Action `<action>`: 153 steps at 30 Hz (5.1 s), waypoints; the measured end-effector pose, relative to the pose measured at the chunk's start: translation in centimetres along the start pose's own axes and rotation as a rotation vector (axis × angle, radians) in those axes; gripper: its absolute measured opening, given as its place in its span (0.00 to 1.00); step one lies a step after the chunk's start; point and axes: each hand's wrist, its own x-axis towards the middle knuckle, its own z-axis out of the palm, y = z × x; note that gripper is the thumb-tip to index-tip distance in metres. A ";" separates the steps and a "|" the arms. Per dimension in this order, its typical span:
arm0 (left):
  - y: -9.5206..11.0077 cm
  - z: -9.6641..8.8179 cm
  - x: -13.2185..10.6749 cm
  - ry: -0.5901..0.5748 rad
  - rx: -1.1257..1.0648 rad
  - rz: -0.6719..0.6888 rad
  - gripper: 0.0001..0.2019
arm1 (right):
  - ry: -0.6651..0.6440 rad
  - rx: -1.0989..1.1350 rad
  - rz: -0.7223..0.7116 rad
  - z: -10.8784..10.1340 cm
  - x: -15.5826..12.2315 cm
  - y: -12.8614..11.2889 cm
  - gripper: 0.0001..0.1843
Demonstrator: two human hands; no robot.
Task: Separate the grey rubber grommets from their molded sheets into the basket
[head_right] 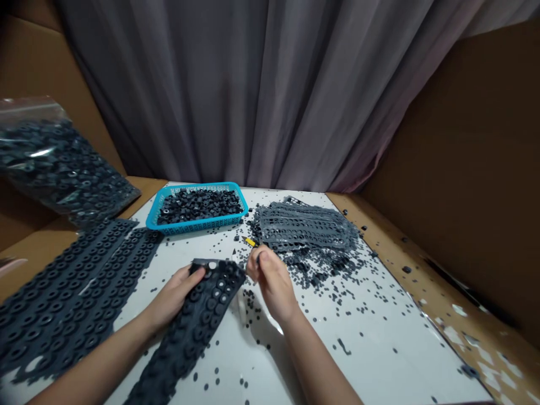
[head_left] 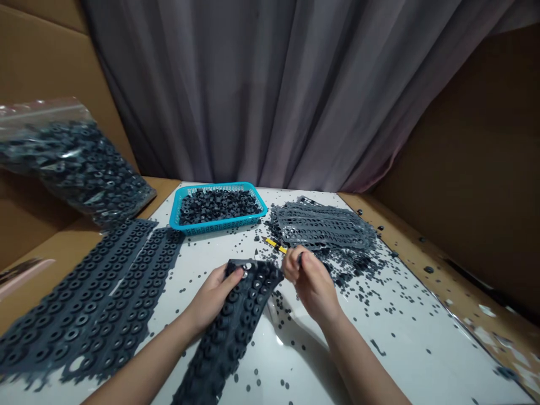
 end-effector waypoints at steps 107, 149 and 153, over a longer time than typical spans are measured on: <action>-0.7 0.8 0.3 -0.146 0.074 0.097 0.15 | -0.350 -0.998 0.034 1.2 -0.8 0.6 0.07; -0.8 -0.5 2.2 0.094 -0.260 -0.069 0.14 | -0.365 -0.967 -0.041 5.0 18.6 5.2 0.04; -0.8 -0.7 2.3 0.144 -0.327 -0.070 0.12 | -0.352 -1.032 -0.016 8.4 23.1 7.8 0.05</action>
